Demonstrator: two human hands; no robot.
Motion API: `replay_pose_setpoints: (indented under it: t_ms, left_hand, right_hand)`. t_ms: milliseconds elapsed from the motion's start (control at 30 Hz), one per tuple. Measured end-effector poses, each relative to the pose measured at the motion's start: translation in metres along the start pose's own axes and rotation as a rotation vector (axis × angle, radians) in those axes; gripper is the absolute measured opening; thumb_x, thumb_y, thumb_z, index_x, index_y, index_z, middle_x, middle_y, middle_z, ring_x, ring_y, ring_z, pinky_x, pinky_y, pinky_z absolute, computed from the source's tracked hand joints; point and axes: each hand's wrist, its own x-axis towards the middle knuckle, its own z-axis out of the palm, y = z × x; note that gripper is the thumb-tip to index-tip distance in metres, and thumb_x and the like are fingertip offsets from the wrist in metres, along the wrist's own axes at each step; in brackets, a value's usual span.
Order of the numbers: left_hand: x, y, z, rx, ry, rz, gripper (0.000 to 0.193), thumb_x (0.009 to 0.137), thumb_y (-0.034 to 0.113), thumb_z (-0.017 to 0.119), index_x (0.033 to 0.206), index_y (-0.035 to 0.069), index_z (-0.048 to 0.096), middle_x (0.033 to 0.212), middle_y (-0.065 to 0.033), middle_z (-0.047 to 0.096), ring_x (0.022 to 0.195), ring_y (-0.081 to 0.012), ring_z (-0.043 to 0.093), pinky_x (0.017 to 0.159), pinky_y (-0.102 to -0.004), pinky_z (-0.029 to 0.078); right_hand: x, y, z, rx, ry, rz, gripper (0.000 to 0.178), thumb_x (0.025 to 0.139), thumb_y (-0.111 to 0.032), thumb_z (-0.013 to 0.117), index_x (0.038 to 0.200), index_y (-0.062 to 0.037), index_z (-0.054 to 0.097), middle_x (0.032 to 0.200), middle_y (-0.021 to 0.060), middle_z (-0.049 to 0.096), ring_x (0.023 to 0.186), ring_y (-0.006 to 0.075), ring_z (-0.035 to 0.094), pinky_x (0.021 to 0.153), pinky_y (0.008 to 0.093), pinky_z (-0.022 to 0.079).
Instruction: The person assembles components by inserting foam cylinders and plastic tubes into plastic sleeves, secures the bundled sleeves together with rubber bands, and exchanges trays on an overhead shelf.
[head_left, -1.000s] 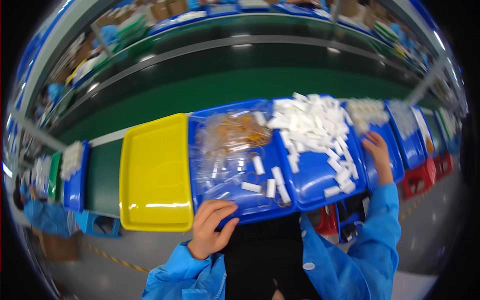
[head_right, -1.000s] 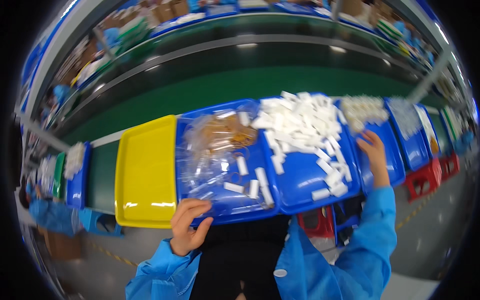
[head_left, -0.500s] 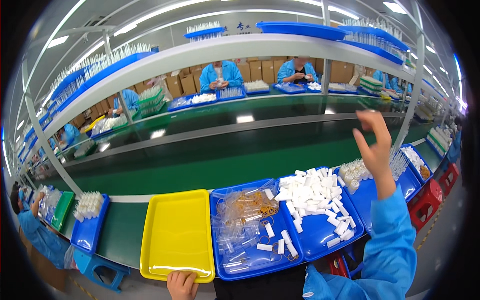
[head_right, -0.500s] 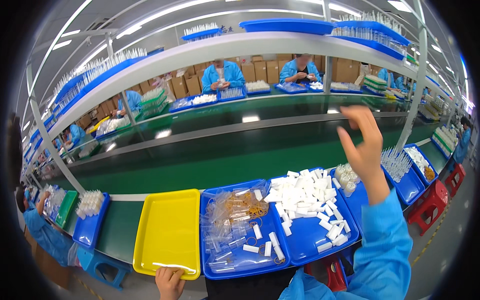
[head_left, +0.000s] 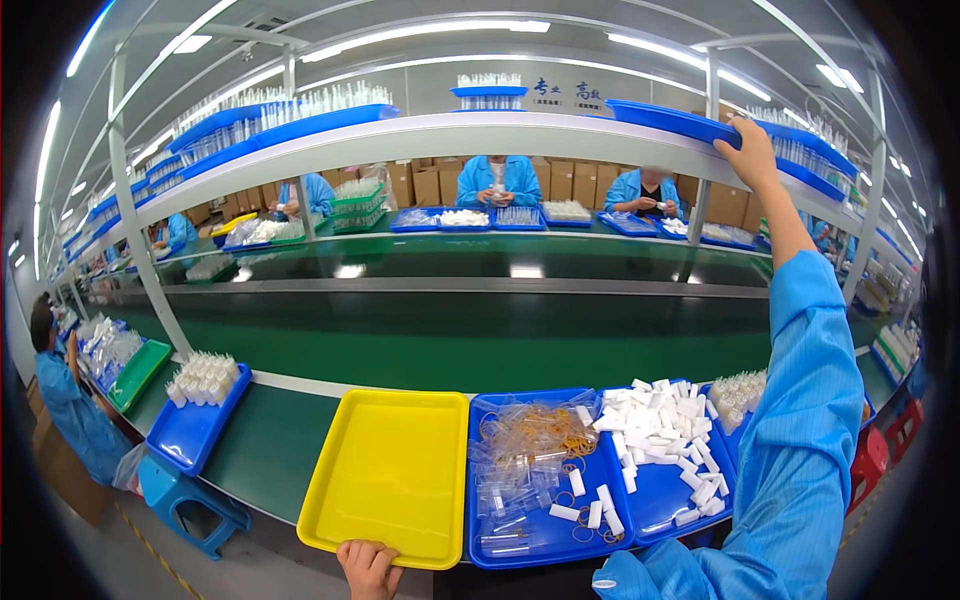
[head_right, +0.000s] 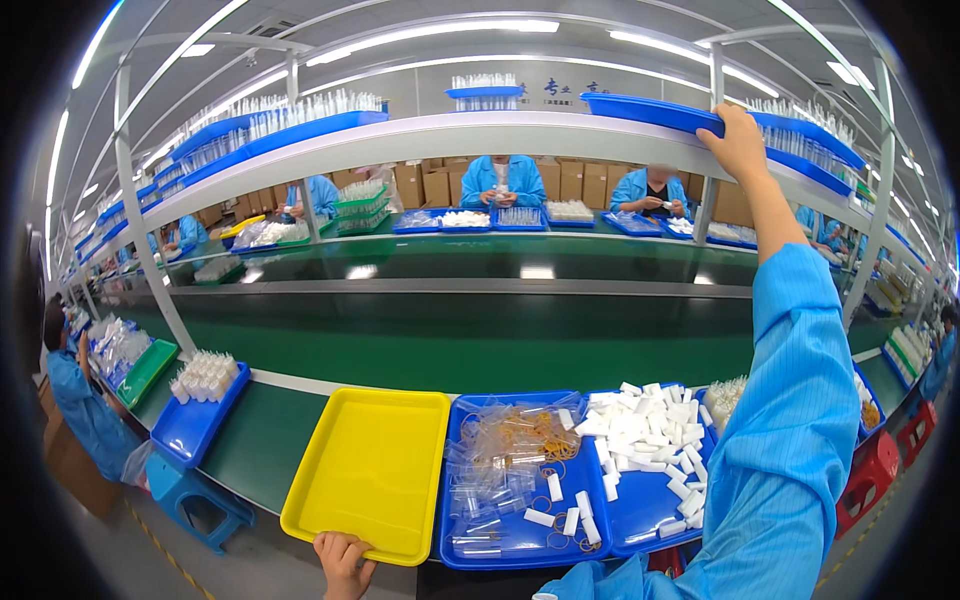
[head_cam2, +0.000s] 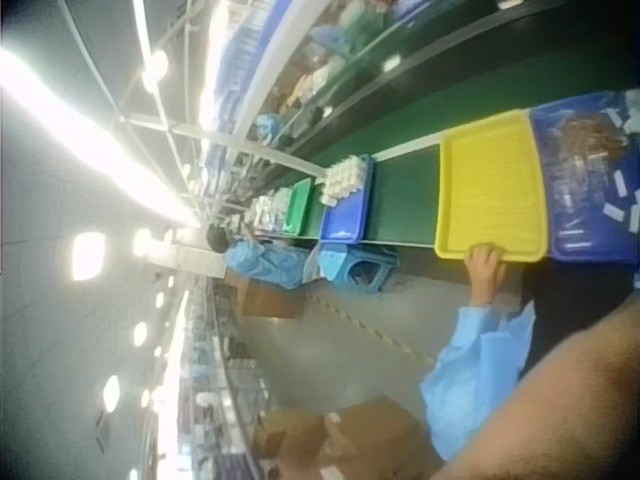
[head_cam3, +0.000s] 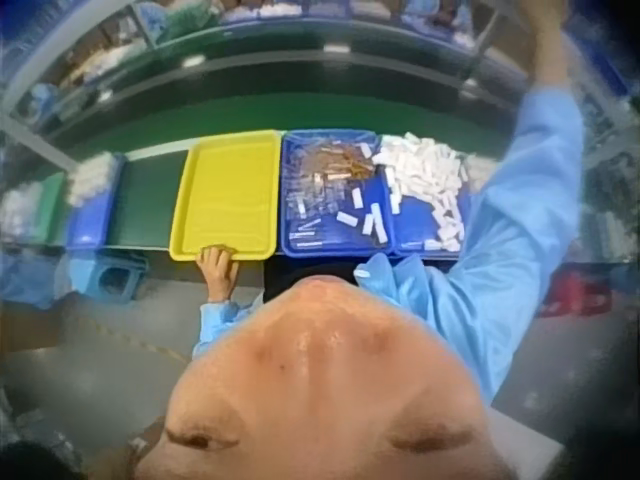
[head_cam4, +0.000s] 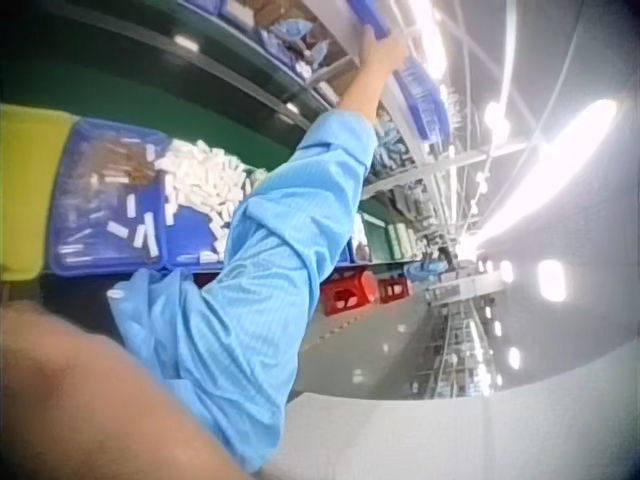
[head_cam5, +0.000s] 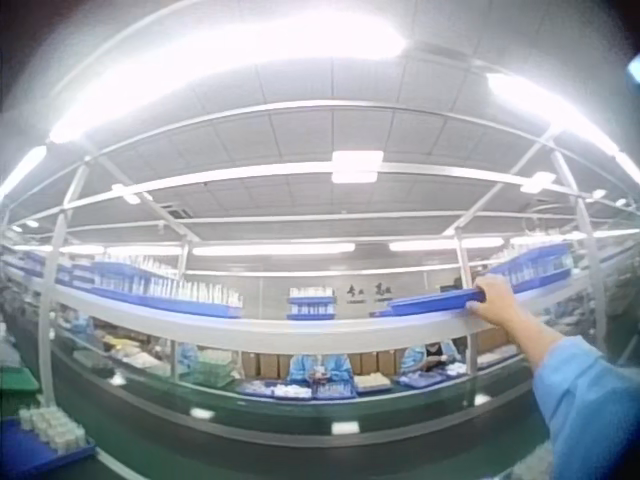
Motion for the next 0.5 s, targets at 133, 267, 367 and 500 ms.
replay_pose_setpoints:
  t_ms: [133, 267, 367, 500]
  left_hand:
    - [0.023, 0.003, -0.007, -0.008, 0.155, 0.034, 0.032, 0.058, 0.013, 0.077, 0.086, 0.011, 0.061, 0.087, -0.0050, 0.058, 0.089, -0.0267, 0.055, 0.087, -0.0403, 0.029]
    - [0.044, 0.015, -0.031, 0.008, 0.271, -0.015, 0.032, 0.059, 0.013, 0.076, 0.086, 0.011, 0.060, 0.087, -0.0067, 0.058, 0.087, -0.0263, 0.054, 0.088, -0.0404, 0.029]
    - [0.061, 0.026, -0.039, 0.107, 0.295, 0.072, 0.034, 0.060, 0.013, 0.076, 0.089, 0.011, 0.060, 0.087, -0.0069, 0.058, 0.087, -0.0259, 0.054, 0.088, -0.0406, 0.029]
    - [0.096, 0.047, -0.063, 0.191, 0.388, 0.171, 0.027, 0.063, 0.015, 0.073, 0.088, 0.013, 0.061, 0.085, -0.0033, 0.058, 0.083, -0.0228, 0.055, 0.091, -0.0412, 0.027]
  right_hand:
    - [-0.008, -0.014, -0.003, 0.098, 0.219, -0.138, 0.032, 0.075, -0.026, 0.075, 0.094, -0.0023, 0.063, 0.096, 0.0158, 0.064, 0.092, 0.0360, 0.059, 0.081, 0.0434, 0.045]
    - [-0.015, -0.035, -0.025, 0.203, 0.314, -0.174, 0.032, 0.076, -0.026, 0.075, 0.093, -0.0023, 0.063, 0.093, 0.0147, 0.064, 0.089, 0.0349, 0.059, 0.080, 0.0418, 0.046]
    - [-0.019, -0.056, -0.032, 0.286, 0.227, -0.170, 0.032, 0.076, -0.026, 0.075, 0.094, -0.0027, 0.063, 0.093, 0.0140, 0.063, 0.089, 0.0335, 0.059, 0.080, 0.0410, 0.046]
    - [-0.020, -0.065, -0.037, 0.347, 0.222, -0.181, 0.032, 0.076, -0.025, 0.074, 0.096, -0.0028, 0.063, 0.093, 0.0141, 0.062, 0.091, 0.0324, 0.059, 0.080, 0.0403, 0.046]
